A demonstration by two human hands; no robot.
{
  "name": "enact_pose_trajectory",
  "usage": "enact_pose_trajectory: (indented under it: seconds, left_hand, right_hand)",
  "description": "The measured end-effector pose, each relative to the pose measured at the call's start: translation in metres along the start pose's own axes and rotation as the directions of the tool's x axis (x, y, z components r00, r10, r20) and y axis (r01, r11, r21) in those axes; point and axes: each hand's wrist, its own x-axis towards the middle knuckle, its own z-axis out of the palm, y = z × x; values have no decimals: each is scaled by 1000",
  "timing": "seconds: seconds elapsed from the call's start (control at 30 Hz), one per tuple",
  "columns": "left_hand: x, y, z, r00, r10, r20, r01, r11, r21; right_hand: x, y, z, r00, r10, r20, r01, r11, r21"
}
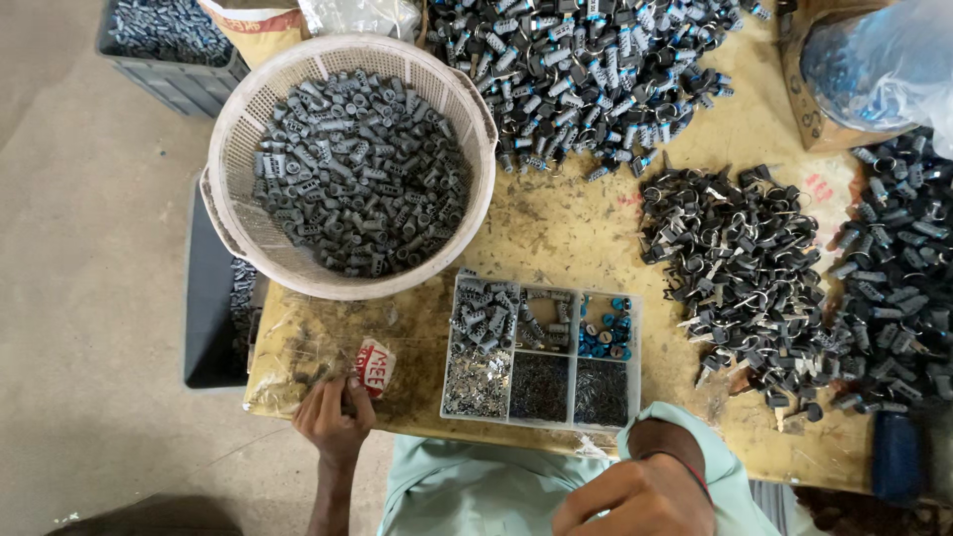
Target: The person repeatedly picks small cylindrical components and metal pins from a compartmentalized tray, inserts the pins into the components, and places the assembled units into a pile on the table. The process is continuous and repetitive throughout the clip.
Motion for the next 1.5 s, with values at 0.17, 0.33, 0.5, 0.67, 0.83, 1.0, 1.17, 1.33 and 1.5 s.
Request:
enact_pose_trajectory:
  seconds: [0.17, 0.33, 0.5, 0.67, 0.83, 1.0, 1.17, 1.33, 1.5]
  left_hand:
    - [-4, 6, -2, 999, -52, -4, 52, 994, 95]
    - [-24, 17, -8, 997, 56, -44, -50, 991, 122]
    - [-48, 8, -6, 992, -90, 88, 79, 989, 123]
    - [-16, -13, -2, 997, -13, 73, 10, 999, 44]
    - [24, -14, -2, 1000, 16, 5, -16, 985, 173]
    - [41, -15, -6, 999, -2, 47, -5, 992, 130]
    - [52, -5, -7, 998, -35, 43, 29, 991, 127]
    - [59, 5, -8, 1000, -25, 18, 24, 997, 70]
    - [58, 4, -10, 1000, 3, -3, -3, 996, 94]
  right_hand:
    - [45, 4, -22, 934, 205, -293, -288, 917, -275]
    - [23, -42, -13, 650, 413, -637, -757, 416, -504]
    - [-87, -127, 35, 28, 39, -999, -949, -313, -39]
    - [-206, -161, 35, -243, -216, -946, -428, -851, 304]
    - [-221, -156, 24, -178, -161, -971, -533, -814, 233]
    - [-206, -171, 12, -385, -175, -906, -584, -714, 386]
    - [-199, -159, 17, -595, 107, -797, -471, 757, 454]
    - [-175, -122, 11, -428, 205, -880, -621, 641, 451]
    - [-111, -80, -7, -508, 170, -844, -578, 659, 481]
